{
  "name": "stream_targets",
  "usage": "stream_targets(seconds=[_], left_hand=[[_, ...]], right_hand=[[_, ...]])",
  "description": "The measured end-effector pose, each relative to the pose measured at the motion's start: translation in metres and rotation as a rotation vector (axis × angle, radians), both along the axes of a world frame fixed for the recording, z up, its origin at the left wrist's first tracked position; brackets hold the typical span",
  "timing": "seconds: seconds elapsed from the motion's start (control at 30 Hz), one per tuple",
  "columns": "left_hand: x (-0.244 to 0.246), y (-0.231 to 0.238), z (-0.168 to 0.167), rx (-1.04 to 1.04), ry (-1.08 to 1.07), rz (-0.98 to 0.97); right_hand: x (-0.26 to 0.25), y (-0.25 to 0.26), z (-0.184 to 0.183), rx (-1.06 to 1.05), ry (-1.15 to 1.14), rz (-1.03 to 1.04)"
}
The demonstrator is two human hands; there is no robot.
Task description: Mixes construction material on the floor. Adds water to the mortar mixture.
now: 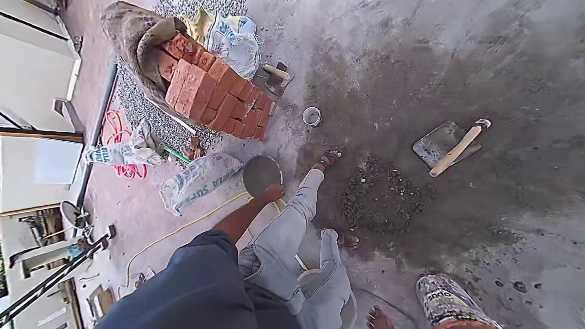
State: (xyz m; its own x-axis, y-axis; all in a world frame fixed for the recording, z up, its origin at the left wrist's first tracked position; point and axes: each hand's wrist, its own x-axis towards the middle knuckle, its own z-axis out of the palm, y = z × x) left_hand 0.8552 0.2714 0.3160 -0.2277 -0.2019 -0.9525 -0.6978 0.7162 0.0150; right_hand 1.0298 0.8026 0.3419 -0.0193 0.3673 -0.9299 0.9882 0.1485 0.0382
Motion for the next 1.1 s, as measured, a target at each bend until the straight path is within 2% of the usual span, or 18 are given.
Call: stream_targets(seconds=[0.07,0.17,0.3,0.37,0.47,0.57,0.63,0.73,0.83,0.93,1.0,1.1], left_hand=[[-0.053,-0.004,-0.010,0.029,0.108,0.097],[-0.080,-0.012,-0.036,0.113,0.261,0.117],[-0.104,-0.020,-0.051,0.075,0.119,0.175],[-0.108,-0.035,-0.070,0.039,0.014,0.182],[-0.130,-0.061,-0.114,-0.043,-0.108,0.041],[-0.149,-0.080,-0.169,-0.103,-0.068,-0.212],[-0.191,-0.087,-0.211,-0.121,0.022,-0.381],[-0.257,-0.077,-0.256,-0.151,0.084,-0.488],[-0.302,-0.068,-0.303,-0.183,0.090,-0.602],[-0.316,-0.058,-0.354,-0.258,0.040,-0.647],[-0.312,-0.052,-0.373,-0.337,0.052,-0.605],[-0.295,-0.043,-0.383,-0.417,0.170,-0.605]], right_hand=[[-0.012,-0.039,-0.008,-0.009,-0.003,-0.003],[-0.032,-0.093,-0.026,-0.030,-0.005,0.018],[-0.103,-0.170,-0.042,-0.115,-0.061,0.092],[-0.144,-0.203,-0.047,-0.160,-0.034,0.110],[-0.212,-0.245,-0.054,-0.238,0.097,0.106],[-0.253,-0.257,-0.043,-0.281,0.234,0.043],[-0.264,-0.252,-0.040,-0.275,0.336,-0.008],[-0.254,-0.228,-0.052,-0.226,0.378,-0.015],[-0.221,-0.201,-0.091,-0.161,0.277,-0.089],[-0.161,-0.171,-0.144,-0.112,0.192,-0.118],[-0.122,-0.157,-0.165,-0.102,0.156,-0.144],[-0.072,-0.145,-0.155,-0.089,0.099,-0.258]])
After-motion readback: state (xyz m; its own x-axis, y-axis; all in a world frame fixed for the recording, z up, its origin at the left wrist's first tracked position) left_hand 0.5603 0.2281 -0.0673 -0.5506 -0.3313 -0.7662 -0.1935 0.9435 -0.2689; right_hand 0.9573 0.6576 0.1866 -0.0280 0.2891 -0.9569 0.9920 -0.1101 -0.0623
